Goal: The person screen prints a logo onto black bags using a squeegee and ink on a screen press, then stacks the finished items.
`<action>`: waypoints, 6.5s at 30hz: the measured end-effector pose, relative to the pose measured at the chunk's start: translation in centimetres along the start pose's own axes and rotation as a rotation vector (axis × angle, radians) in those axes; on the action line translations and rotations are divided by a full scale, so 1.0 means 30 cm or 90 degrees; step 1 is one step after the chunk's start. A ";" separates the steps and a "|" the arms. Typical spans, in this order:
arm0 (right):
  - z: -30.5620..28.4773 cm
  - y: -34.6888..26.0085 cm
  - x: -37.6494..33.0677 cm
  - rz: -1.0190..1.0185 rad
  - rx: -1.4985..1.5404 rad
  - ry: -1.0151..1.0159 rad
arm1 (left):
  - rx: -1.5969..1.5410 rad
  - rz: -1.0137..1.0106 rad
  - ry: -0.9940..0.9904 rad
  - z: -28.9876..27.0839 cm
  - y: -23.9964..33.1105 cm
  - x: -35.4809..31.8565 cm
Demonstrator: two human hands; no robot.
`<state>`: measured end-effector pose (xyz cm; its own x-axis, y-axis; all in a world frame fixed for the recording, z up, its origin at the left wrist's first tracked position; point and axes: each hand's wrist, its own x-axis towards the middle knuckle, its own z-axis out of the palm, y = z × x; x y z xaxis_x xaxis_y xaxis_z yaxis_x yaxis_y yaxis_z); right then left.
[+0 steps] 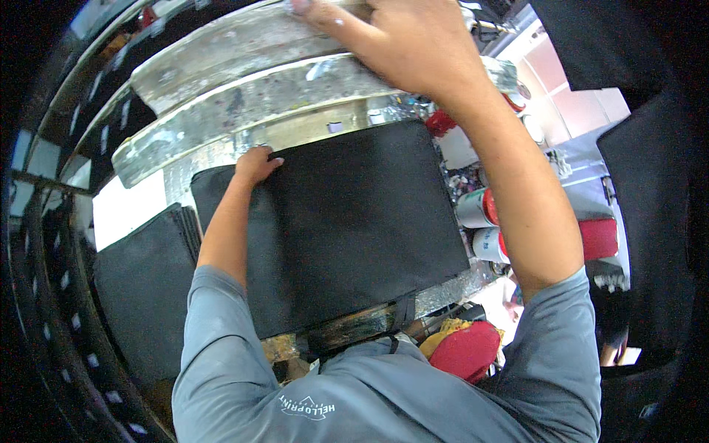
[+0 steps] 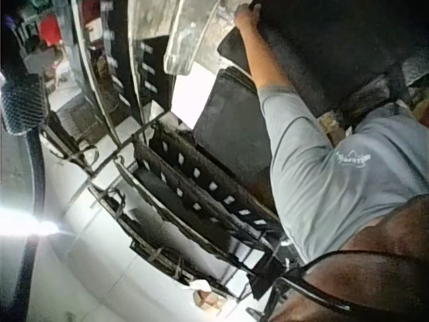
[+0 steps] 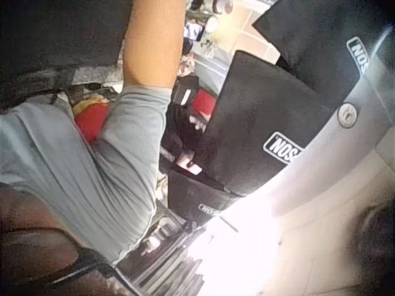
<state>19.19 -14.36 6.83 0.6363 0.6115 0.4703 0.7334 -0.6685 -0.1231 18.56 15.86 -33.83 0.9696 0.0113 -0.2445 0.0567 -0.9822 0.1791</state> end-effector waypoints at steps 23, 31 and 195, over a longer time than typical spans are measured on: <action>0.022 0.045 0.026 -0.017 -0.006 0.062 | -0.155 -0.059 0.200 0.052 -0.171 -0.059; 0.030 0.022 0.020 0.008 -0.010 0.032 | -0.006 -0.109 0.447 0.044 0.066 -0.254; 0.620 0.047 -1.076 -0.050 -0.073 -0.347 | -0.187 0.107 0.238 0.069 0.453 -1.005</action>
<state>4.13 -27.17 -24.78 0.6345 0.7714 -0.0492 0.7724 -0.6351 0.0037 -10.41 1.80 -25.99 0.9869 -0.0233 0.1594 -0.0952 -0.8827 0.4603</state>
